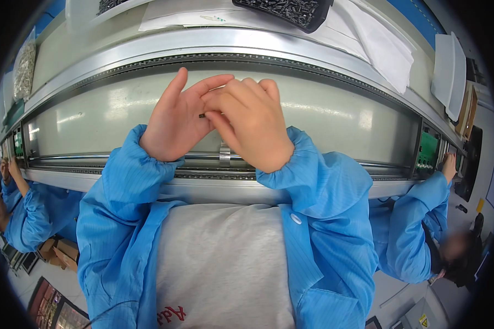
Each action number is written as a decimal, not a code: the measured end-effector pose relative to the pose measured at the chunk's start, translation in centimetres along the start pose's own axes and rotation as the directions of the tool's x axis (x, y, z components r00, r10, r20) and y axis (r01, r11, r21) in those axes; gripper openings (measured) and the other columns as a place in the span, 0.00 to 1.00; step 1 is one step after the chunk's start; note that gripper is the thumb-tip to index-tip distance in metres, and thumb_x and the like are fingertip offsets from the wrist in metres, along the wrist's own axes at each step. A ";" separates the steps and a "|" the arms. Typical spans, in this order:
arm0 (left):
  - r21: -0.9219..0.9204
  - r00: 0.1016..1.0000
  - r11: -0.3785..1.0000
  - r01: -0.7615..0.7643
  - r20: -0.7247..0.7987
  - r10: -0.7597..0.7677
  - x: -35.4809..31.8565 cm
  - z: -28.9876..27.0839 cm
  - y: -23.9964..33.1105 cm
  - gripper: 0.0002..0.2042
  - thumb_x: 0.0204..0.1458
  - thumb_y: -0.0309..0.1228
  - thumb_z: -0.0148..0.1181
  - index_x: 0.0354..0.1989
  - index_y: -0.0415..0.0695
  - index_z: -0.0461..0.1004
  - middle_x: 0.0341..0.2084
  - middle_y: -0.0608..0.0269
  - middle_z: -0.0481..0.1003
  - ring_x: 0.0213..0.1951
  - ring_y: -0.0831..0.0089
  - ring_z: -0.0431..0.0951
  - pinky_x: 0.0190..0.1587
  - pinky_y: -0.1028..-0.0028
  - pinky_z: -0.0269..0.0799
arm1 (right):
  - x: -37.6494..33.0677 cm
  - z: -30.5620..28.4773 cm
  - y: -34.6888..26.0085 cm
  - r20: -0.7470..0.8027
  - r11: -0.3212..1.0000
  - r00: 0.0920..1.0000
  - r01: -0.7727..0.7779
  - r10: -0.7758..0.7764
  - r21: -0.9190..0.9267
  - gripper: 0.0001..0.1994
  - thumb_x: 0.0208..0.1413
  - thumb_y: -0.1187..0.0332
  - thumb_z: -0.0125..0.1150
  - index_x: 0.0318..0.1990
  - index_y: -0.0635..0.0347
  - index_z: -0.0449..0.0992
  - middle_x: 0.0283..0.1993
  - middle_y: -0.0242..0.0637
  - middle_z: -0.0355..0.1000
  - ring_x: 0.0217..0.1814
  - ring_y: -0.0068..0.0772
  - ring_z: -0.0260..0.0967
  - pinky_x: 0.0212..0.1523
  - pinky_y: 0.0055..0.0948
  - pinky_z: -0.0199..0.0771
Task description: The person inserts electronic components into a circuit board on a conveyor track, pushes the board down the line, and takes more components from a container to insert into the next circuit board before sliding it along.
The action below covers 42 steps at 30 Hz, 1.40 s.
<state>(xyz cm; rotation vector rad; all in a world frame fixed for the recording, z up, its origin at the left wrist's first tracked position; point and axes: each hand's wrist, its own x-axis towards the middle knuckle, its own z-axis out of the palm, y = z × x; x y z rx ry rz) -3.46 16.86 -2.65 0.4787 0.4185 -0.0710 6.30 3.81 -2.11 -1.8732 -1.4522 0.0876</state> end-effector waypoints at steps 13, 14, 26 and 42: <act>-0.008 1.000 1.000 -0.015 -0.025 0.014 0.0 0.1 -0.4 0.35 0.62 0.58 0.28 0.60 0.36 0.59 0.50 0.48 0.69 0.48 0.64 0.71 0.54 0.67 0.64 | -0.3 0.5 0.1 -0.012 0.995 0.996 0.083 -0.084 -0.046 0.10 0.40 0.74 0.65 0.33 0.51 0.77 0.35 0.24 0.70 0.36 0.27 0.60 0.44 0.30 0.50; -0.008 0.999 1.000 -0.016 -0.029 0.015 0.1 0.2 -0.4 0.35 0.62 0.58 0.28 0.60 0.37 0.59 0.51 0.49 0.69 0.48 0.64 0.71 0.55 0.67 0.64 | -0.3 0.6 0.0 -0.015 0.995 0.997 0.080 -0.081 -0.058 0.10 0.39 0.74 0.66 0.33 0.51 0.77 0.35 0.23 0.70 0.36 0.27 0.60 0.44 0.31 0.50; 0.394 0.980 0.910 -0.127 -0.093 0.177 -0.1 -0.5 -0.2 0.21 0.63 0.46 0.40 0.47 0.40 0.69 0.40 0.55 0.73 0.41 0.69 0.73 0.46 0.71 0.69 | 0.1 -0.3 -0.5 -0.091 0.970 0.992 0.060 -0.083 -0.237 0.10 0.36 0.73 0.68 0.30 0.49 0.76 0.33 0.23 0.68 0.34 0.26 0.60 0.45 0.31 0.49; 0.711 0.996 0.700 -0.069 0.005 0.092 -1.1 0.1 1.8 0.07 0.57 0.25 0.48 0.30 0.42 0.73 0.21 0.66 0.71 0.26 0.79 0.70 0.31 0.83 0.63 | 0.1 -1.4 0.3 -0.083 0.996 0.993 -0.087 0.085 -0.028 0.07 0.43 0.70 0.65 0.32 0.51 0.76 0.30 0.23 0.65 0.31 0.23 0.59 0.48 0.31 0.49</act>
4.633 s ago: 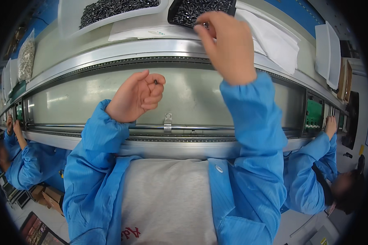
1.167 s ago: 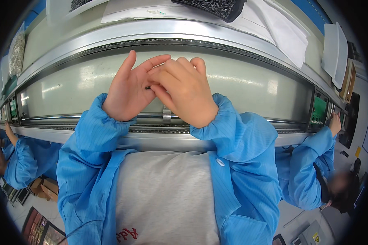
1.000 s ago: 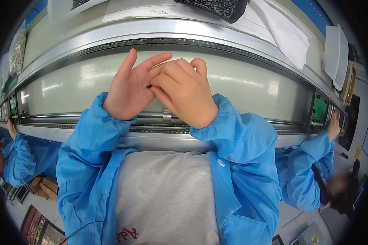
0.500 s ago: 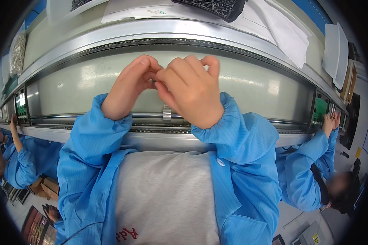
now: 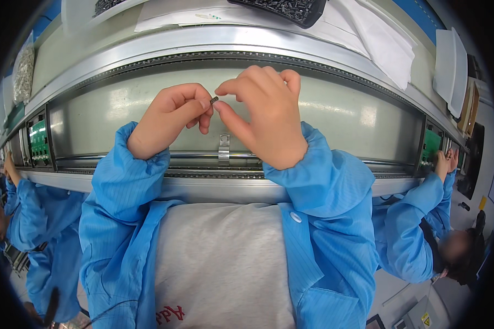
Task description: The person inserts electronic components into a circuit board on a conveyor track, pushes the board down the line, and takes more components from a container to insert into the next circuit board before sliding it along.
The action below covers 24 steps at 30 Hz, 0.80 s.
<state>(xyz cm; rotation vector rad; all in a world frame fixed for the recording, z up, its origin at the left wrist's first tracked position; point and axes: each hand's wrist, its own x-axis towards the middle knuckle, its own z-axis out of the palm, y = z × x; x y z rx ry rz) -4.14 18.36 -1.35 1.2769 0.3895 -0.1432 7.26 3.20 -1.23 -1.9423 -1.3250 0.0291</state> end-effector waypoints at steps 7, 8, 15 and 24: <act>0.256 0.998 0.965 -0.061 -0.009 0.066 -0.2 -0.3 0.1 0.03 0.53 0.22 0.52 0.31 0.42 0.73 0.21 0.67 0.71 0.26 0.80 0.68 0.29 0.83 0.61 | -0.2 -0.4 0.7 0.303 0.840 0.916 -0.372 0.262 0.396 0.06 0.46 0.76 0.63 0.33 0.59 0.77 0.29 0.29 0.68 0.32 0.22 0.59 0.39 0.21 0.59; 0.317 0.995 0.944 -0.088 -0.006 0.095 -0.3 -0.3 0.4 0.03 0.52 0.22 0.53 0.31 0.42 0.73 0.21 0.67 0.71 0.26 0.80 0.68 0.29 0.83 0.62 | -0.2 -0.4 0.7 0.336 0.791 0.894 -0.426 0.296 0.438 0.05 0.47 0.76 0.62 0.33 0.60 0.77 0.29 0.29 0.68 0.32 0.22 0.58 0.38 0.20 0.59; 0.465 0.989 0.874 -0.139 0.026 0.144 -0.5 -0.1 0.9 0.01 0.51 0.23 0.56 0.31 0.42 0.73 0.22 0.67 0.70 0.25 0.80 0.65 0.31 0.84 0.62 | -0.5 -0.6 0.9 0.505 0.596 0.790 -0.602 0.348 0.532 0.04 0.52 0.75 0.57 0.36 0.61 0.76 0.31 0.28 0.68 0.32 0.22 0.57 0.39 0.19 0.60; 0.249 0.991 0.960 -0.130 0.063 0.117 -0.1 -0.4 0.7 0.01 0.52 0.24 0.58 0.30 0.42 0.72 0.22 0.68 0.70 0.25 0.81 0.65 0.31 0.83 0.63 | -1.1 -0.7 0.7 0.578 0.154 0.763 -0.633 0.289 0.759 0.06 0.57 0.73 0.54 0.40 0.64 0.74 0.33 0.31 0.69 0.33 0.19 0.58 0.37 0.17 0.60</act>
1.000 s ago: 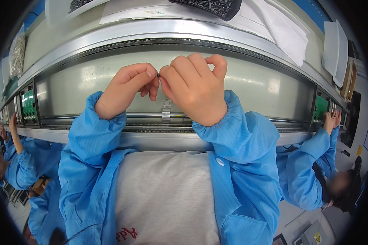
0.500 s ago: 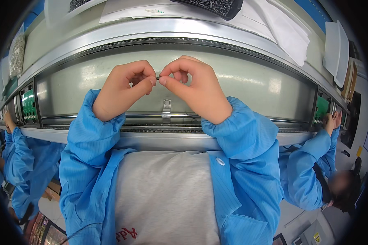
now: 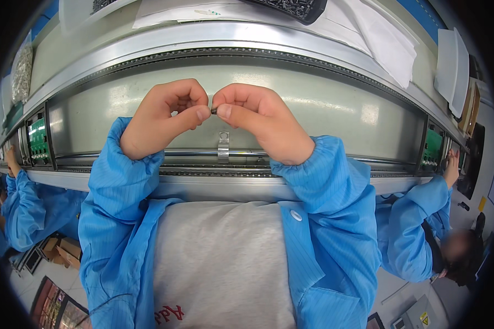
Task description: The person inserts electronic components into a circuit board on a conveyor track, pushes the board down the line, and takes more components from a container to insert into the next circuit board before sliding it along.
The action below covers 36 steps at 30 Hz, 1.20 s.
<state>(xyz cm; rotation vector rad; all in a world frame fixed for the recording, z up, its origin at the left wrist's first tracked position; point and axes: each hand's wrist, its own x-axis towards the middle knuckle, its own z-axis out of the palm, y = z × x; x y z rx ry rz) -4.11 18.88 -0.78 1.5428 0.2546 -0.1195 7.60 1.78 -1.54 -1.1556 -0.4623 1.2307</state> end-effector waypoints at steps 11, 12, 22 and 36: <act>0.572 0.960 0.818 -0.060 -0.193 0.205 -3.0 -2.1 0.7 0.13 0.52 0.28 0.61 0.45 0.39 0.72 0.34 0.60 0.75 0.36 0.71 0.73 0.41 0.72 0.70 | -0.1 -1.1 0.9 0.052 0.981 0.995 0.076 -0.086 0.179 0.07 0.57 0.69 0.48 0.38 0.63 0.70 0.33 0.34 0.63 0.35 0.25 0.57 0.39 0.23 0.59; 0.633 0.909 0.770 0.077 -0.361 0.206 -4.3 -3.5 0.7 0.16 0.51 0.30 0.62 0.49 0.39 0.71 0.38 0.58 0.75 0.40 0.68 0.74 0.44 0.71 0.69 | -0.4 -1.7 0.7 0.001 0.977 0.996 0.085 -0.087 0.195 0.07 0.57 0.68 0.47 0.38 0.61 0.68 0.33 0.34 0.62 0.34 0.26 0.57 0.38 0.23 0.58; 0.258 0.197 0.130 0.957 -0.912 0.360 -23.5 -19.6 -9.7 0.25 0.48 0.43 0.59 0.51 0.40 0.70 0.48 0.49 0.70 0.45 0.50 0.72 0.46 0.56 0.69 | -1.3 -5.0 0.6 -0.017 0.935 1.000 -0.007 0.014 0.354 0.03 0.58 0.66 0.45 0.37 0.52 0.61 0.34 0.32 0.57 0.32 0.25 0.53 0.37 0.23 0.56; 0.830 0.802 0.393 0.396 -0.521 0.292 -10.9 1.4 -2.7 0.05 0.43 0.26 0.56 0.29 0.40 0.72 0.27 0.51 0.69 0.29 0.53 0.71 0.35 0.62 0.70 | -2.7 -7.6 -0.7 -0.161 0.917 0.979 0.177 -0.126 0.359 0.03 0.58 0.66 0.44 0.36 0.53 0.60 0.35 0.33 0.58 0.34 0.26 0.55 0.39 0.24 0.56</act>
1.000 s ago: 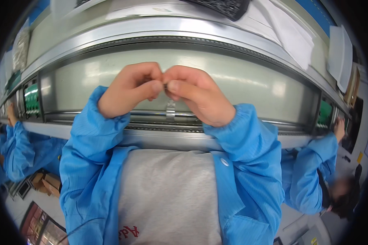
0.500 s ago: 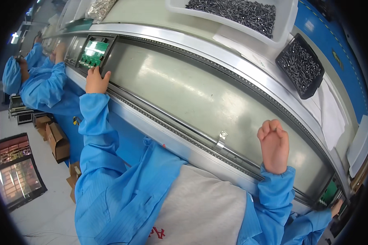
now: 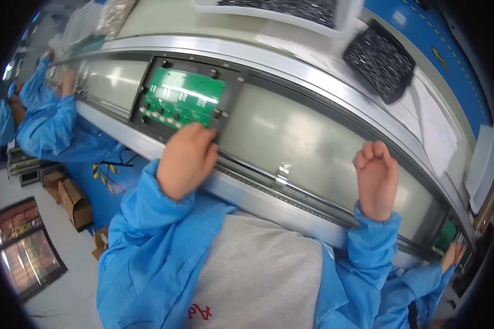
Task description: The person inserts electronic components into a circuit board on a conveyor track, pushes the board down the line, and takes more components from a container to insert into the next circuit board before sliding it along.
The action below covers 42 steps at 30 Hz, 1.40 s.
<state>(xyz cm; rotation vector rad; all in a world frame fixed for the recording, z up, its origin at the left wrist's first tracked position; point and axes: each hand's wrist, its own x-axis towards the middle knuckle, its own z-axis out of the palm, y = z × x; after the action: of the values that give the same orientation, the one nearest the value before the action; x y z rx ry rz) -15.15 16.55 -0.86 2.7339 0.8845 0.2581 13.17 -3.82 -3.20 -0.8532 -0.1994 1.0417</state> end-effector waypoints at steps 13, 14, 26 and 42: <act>-0.039 0.805 0.804 -0.593 -0.004 0.594 20.8 0.9 13.4 0.10 0.54 0.31 0.53 0.41 0.41 0.73 0.30 0.59 0.74 0.27 0.66 0.72 0.31 0.72 0.69 | -0.1 -0.4 0.6 -0.121 0.978 0.987 0.083 -0.108 -0.194 0.07 0.64 0.66 0.45 0.37 0.58 0.66 0.28 0.31 0.59 0.30 0.24 0.55 0.35 0.21 0.58; -0.021 0.837 0.846 -0.533 0.134 0.531 24.3 2.3 13.3 0.10 0.53 0.28 0.51 0.41 0.38 0.73 0.29 0.54 0.74 0.28 0.61 0.74 0.33 0.68 0.71 | 0.0 0.0 0.5 -0.102 0.981 0.991 0.063 -0.082 -0.181 0.06 0.64 0.68 0.46 0.38 0.60 0.68 0.28 0.32 0.61 0.30 0.24 0.56 0.34 0.20 0.59; 0.150 0.824 0.811 -0.565 0.056 0.564 29.8 6.5 15.3 0.11 0.47 0.27 0.54 0.37 0.37 0.77 0.31 0.46 0.76 0.33 0.47 0.77 0.40 0.60 0.75 | 0.1 -0.3 -0.3 -0.153 0.977 0.988 0.002 -0.036 -0.215 0.06 0.59 0.75 0.51 0.43 0.62 0.71 0.39 0.42 0.76 0.32 0.26 0.74 0.29 0.14 0.64; -0.894 0.889 0.078 0.442 0.448 0.094 30.2 5.0 16.4 0.07 0.60 0.27 0.46 0.39 0.38 0.70 0.31 0.56 0.74 0.34 0.64 0.77 0.36 0.74 0.76 | 0.4 -0.3 0.4 -0.164 0.930 0.985 -0.011 -0.053 -0.368 0.07 0.62 0.73 0.49 0.45 0.60 0.69 0.41 0.47 0.77 0.40 0.33 0.78 0.31 0.15 0.68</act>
<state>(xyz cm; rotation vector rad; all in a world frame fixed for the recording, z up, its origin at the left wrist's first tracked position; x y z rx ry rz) 19.20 20.73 1.91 1.2025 0.5281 0.1322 13.24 -3.58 -3.76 -1.2739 -0.2625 0.9175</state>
